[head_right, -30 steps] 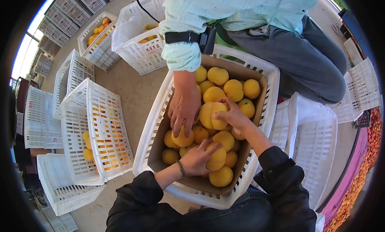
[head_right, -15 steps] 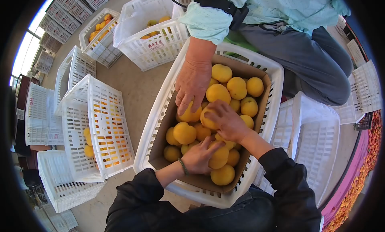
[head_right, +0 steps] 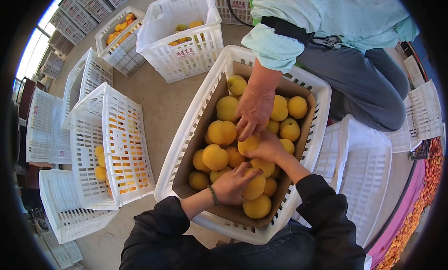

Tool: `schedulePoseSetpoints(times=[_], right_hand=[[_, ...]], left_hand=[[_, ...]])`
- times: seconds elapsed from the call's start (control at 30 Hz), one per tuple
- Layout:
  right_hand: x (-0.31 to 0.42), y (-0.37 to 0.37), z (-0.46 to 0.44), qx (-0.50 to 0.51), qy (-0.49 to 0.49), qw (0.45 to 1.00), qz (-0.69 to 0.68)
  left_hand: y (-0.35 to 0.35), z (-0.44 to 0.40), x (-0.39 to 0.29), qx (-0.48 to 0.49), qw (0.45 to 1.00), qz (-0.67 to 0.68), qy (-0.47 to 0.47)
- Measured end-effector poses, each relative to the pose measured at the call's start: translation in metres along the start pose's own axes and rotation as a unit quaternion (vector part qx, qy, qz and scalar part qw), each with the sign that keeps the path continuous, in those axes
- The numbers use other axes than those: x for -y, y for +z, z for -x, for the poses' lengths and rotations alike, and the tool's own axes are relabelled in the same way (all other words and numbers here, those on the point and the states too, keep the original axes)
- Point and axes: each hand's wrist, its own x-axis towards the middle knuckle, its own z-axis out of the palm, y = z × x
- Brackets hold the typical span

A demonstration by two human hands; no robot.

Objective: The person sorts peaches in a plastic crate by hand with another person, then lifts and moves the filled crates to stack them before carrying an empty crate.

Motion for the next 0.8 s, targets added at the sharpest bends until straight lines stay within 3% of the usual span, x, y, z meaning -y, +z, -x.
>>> schedulePoseSetpoints(times=[0.03,0.17,0.27,0.33,0.37,0.43,0.67,0.73,0.8], right_hand=[[-0.003,-0.002,0.002,0.000,-0.034,0.996,-0.078],[-0.005,-0.001,0.003,-0.014,0.009,0.981,-0.194],[0.005,-0.003,0.005,-0.024,-0.040,0.996,-0.079],[0.029,-0.012,0.017,-0.089,-0.004,0.981,0.175],[0.023,-0.014,0.016,-0.090,-0.002,0.980,0.176],[0.009,-0.021,0.012,0.015,0.040,0.999,0.004],[0.005,-0.021,0.023,-0.023,0.037,0.999,0.024],[0.002,-0.025,0.032,-0.071,-0.028,0.996,0.053],[0.007,-0.051,0.051,-0.060,0.000,0.998,0.026]], left_hand=[[0.001,-0.001,0.000,-0.005,1.000,-0.005,0.007],[-0.002,-0.002,-0.001,0.005,1.000,0.014,0.019],[0.000,0.000,-0.001,-0.016,1.000,-0.003,0.022],[-0.002,-0.002,-0.004,-0.010,1.000,0.004,0.011],[-0.002,-0.002,-0.004,-0.009,1.000,0.004,0.013],[-0.003,-0.002,-0.004,-0.020,1.000,0.013,0.015],[-0.007,-0.003,-0.006,-0.008,0.999,0.032,0.002],[-0.008,-0.003,-0.005,0.012,0.998,0.057,-0.009],[-0.008,-0.002,-0.005,0.015,0.998,0.056,-0.015]])
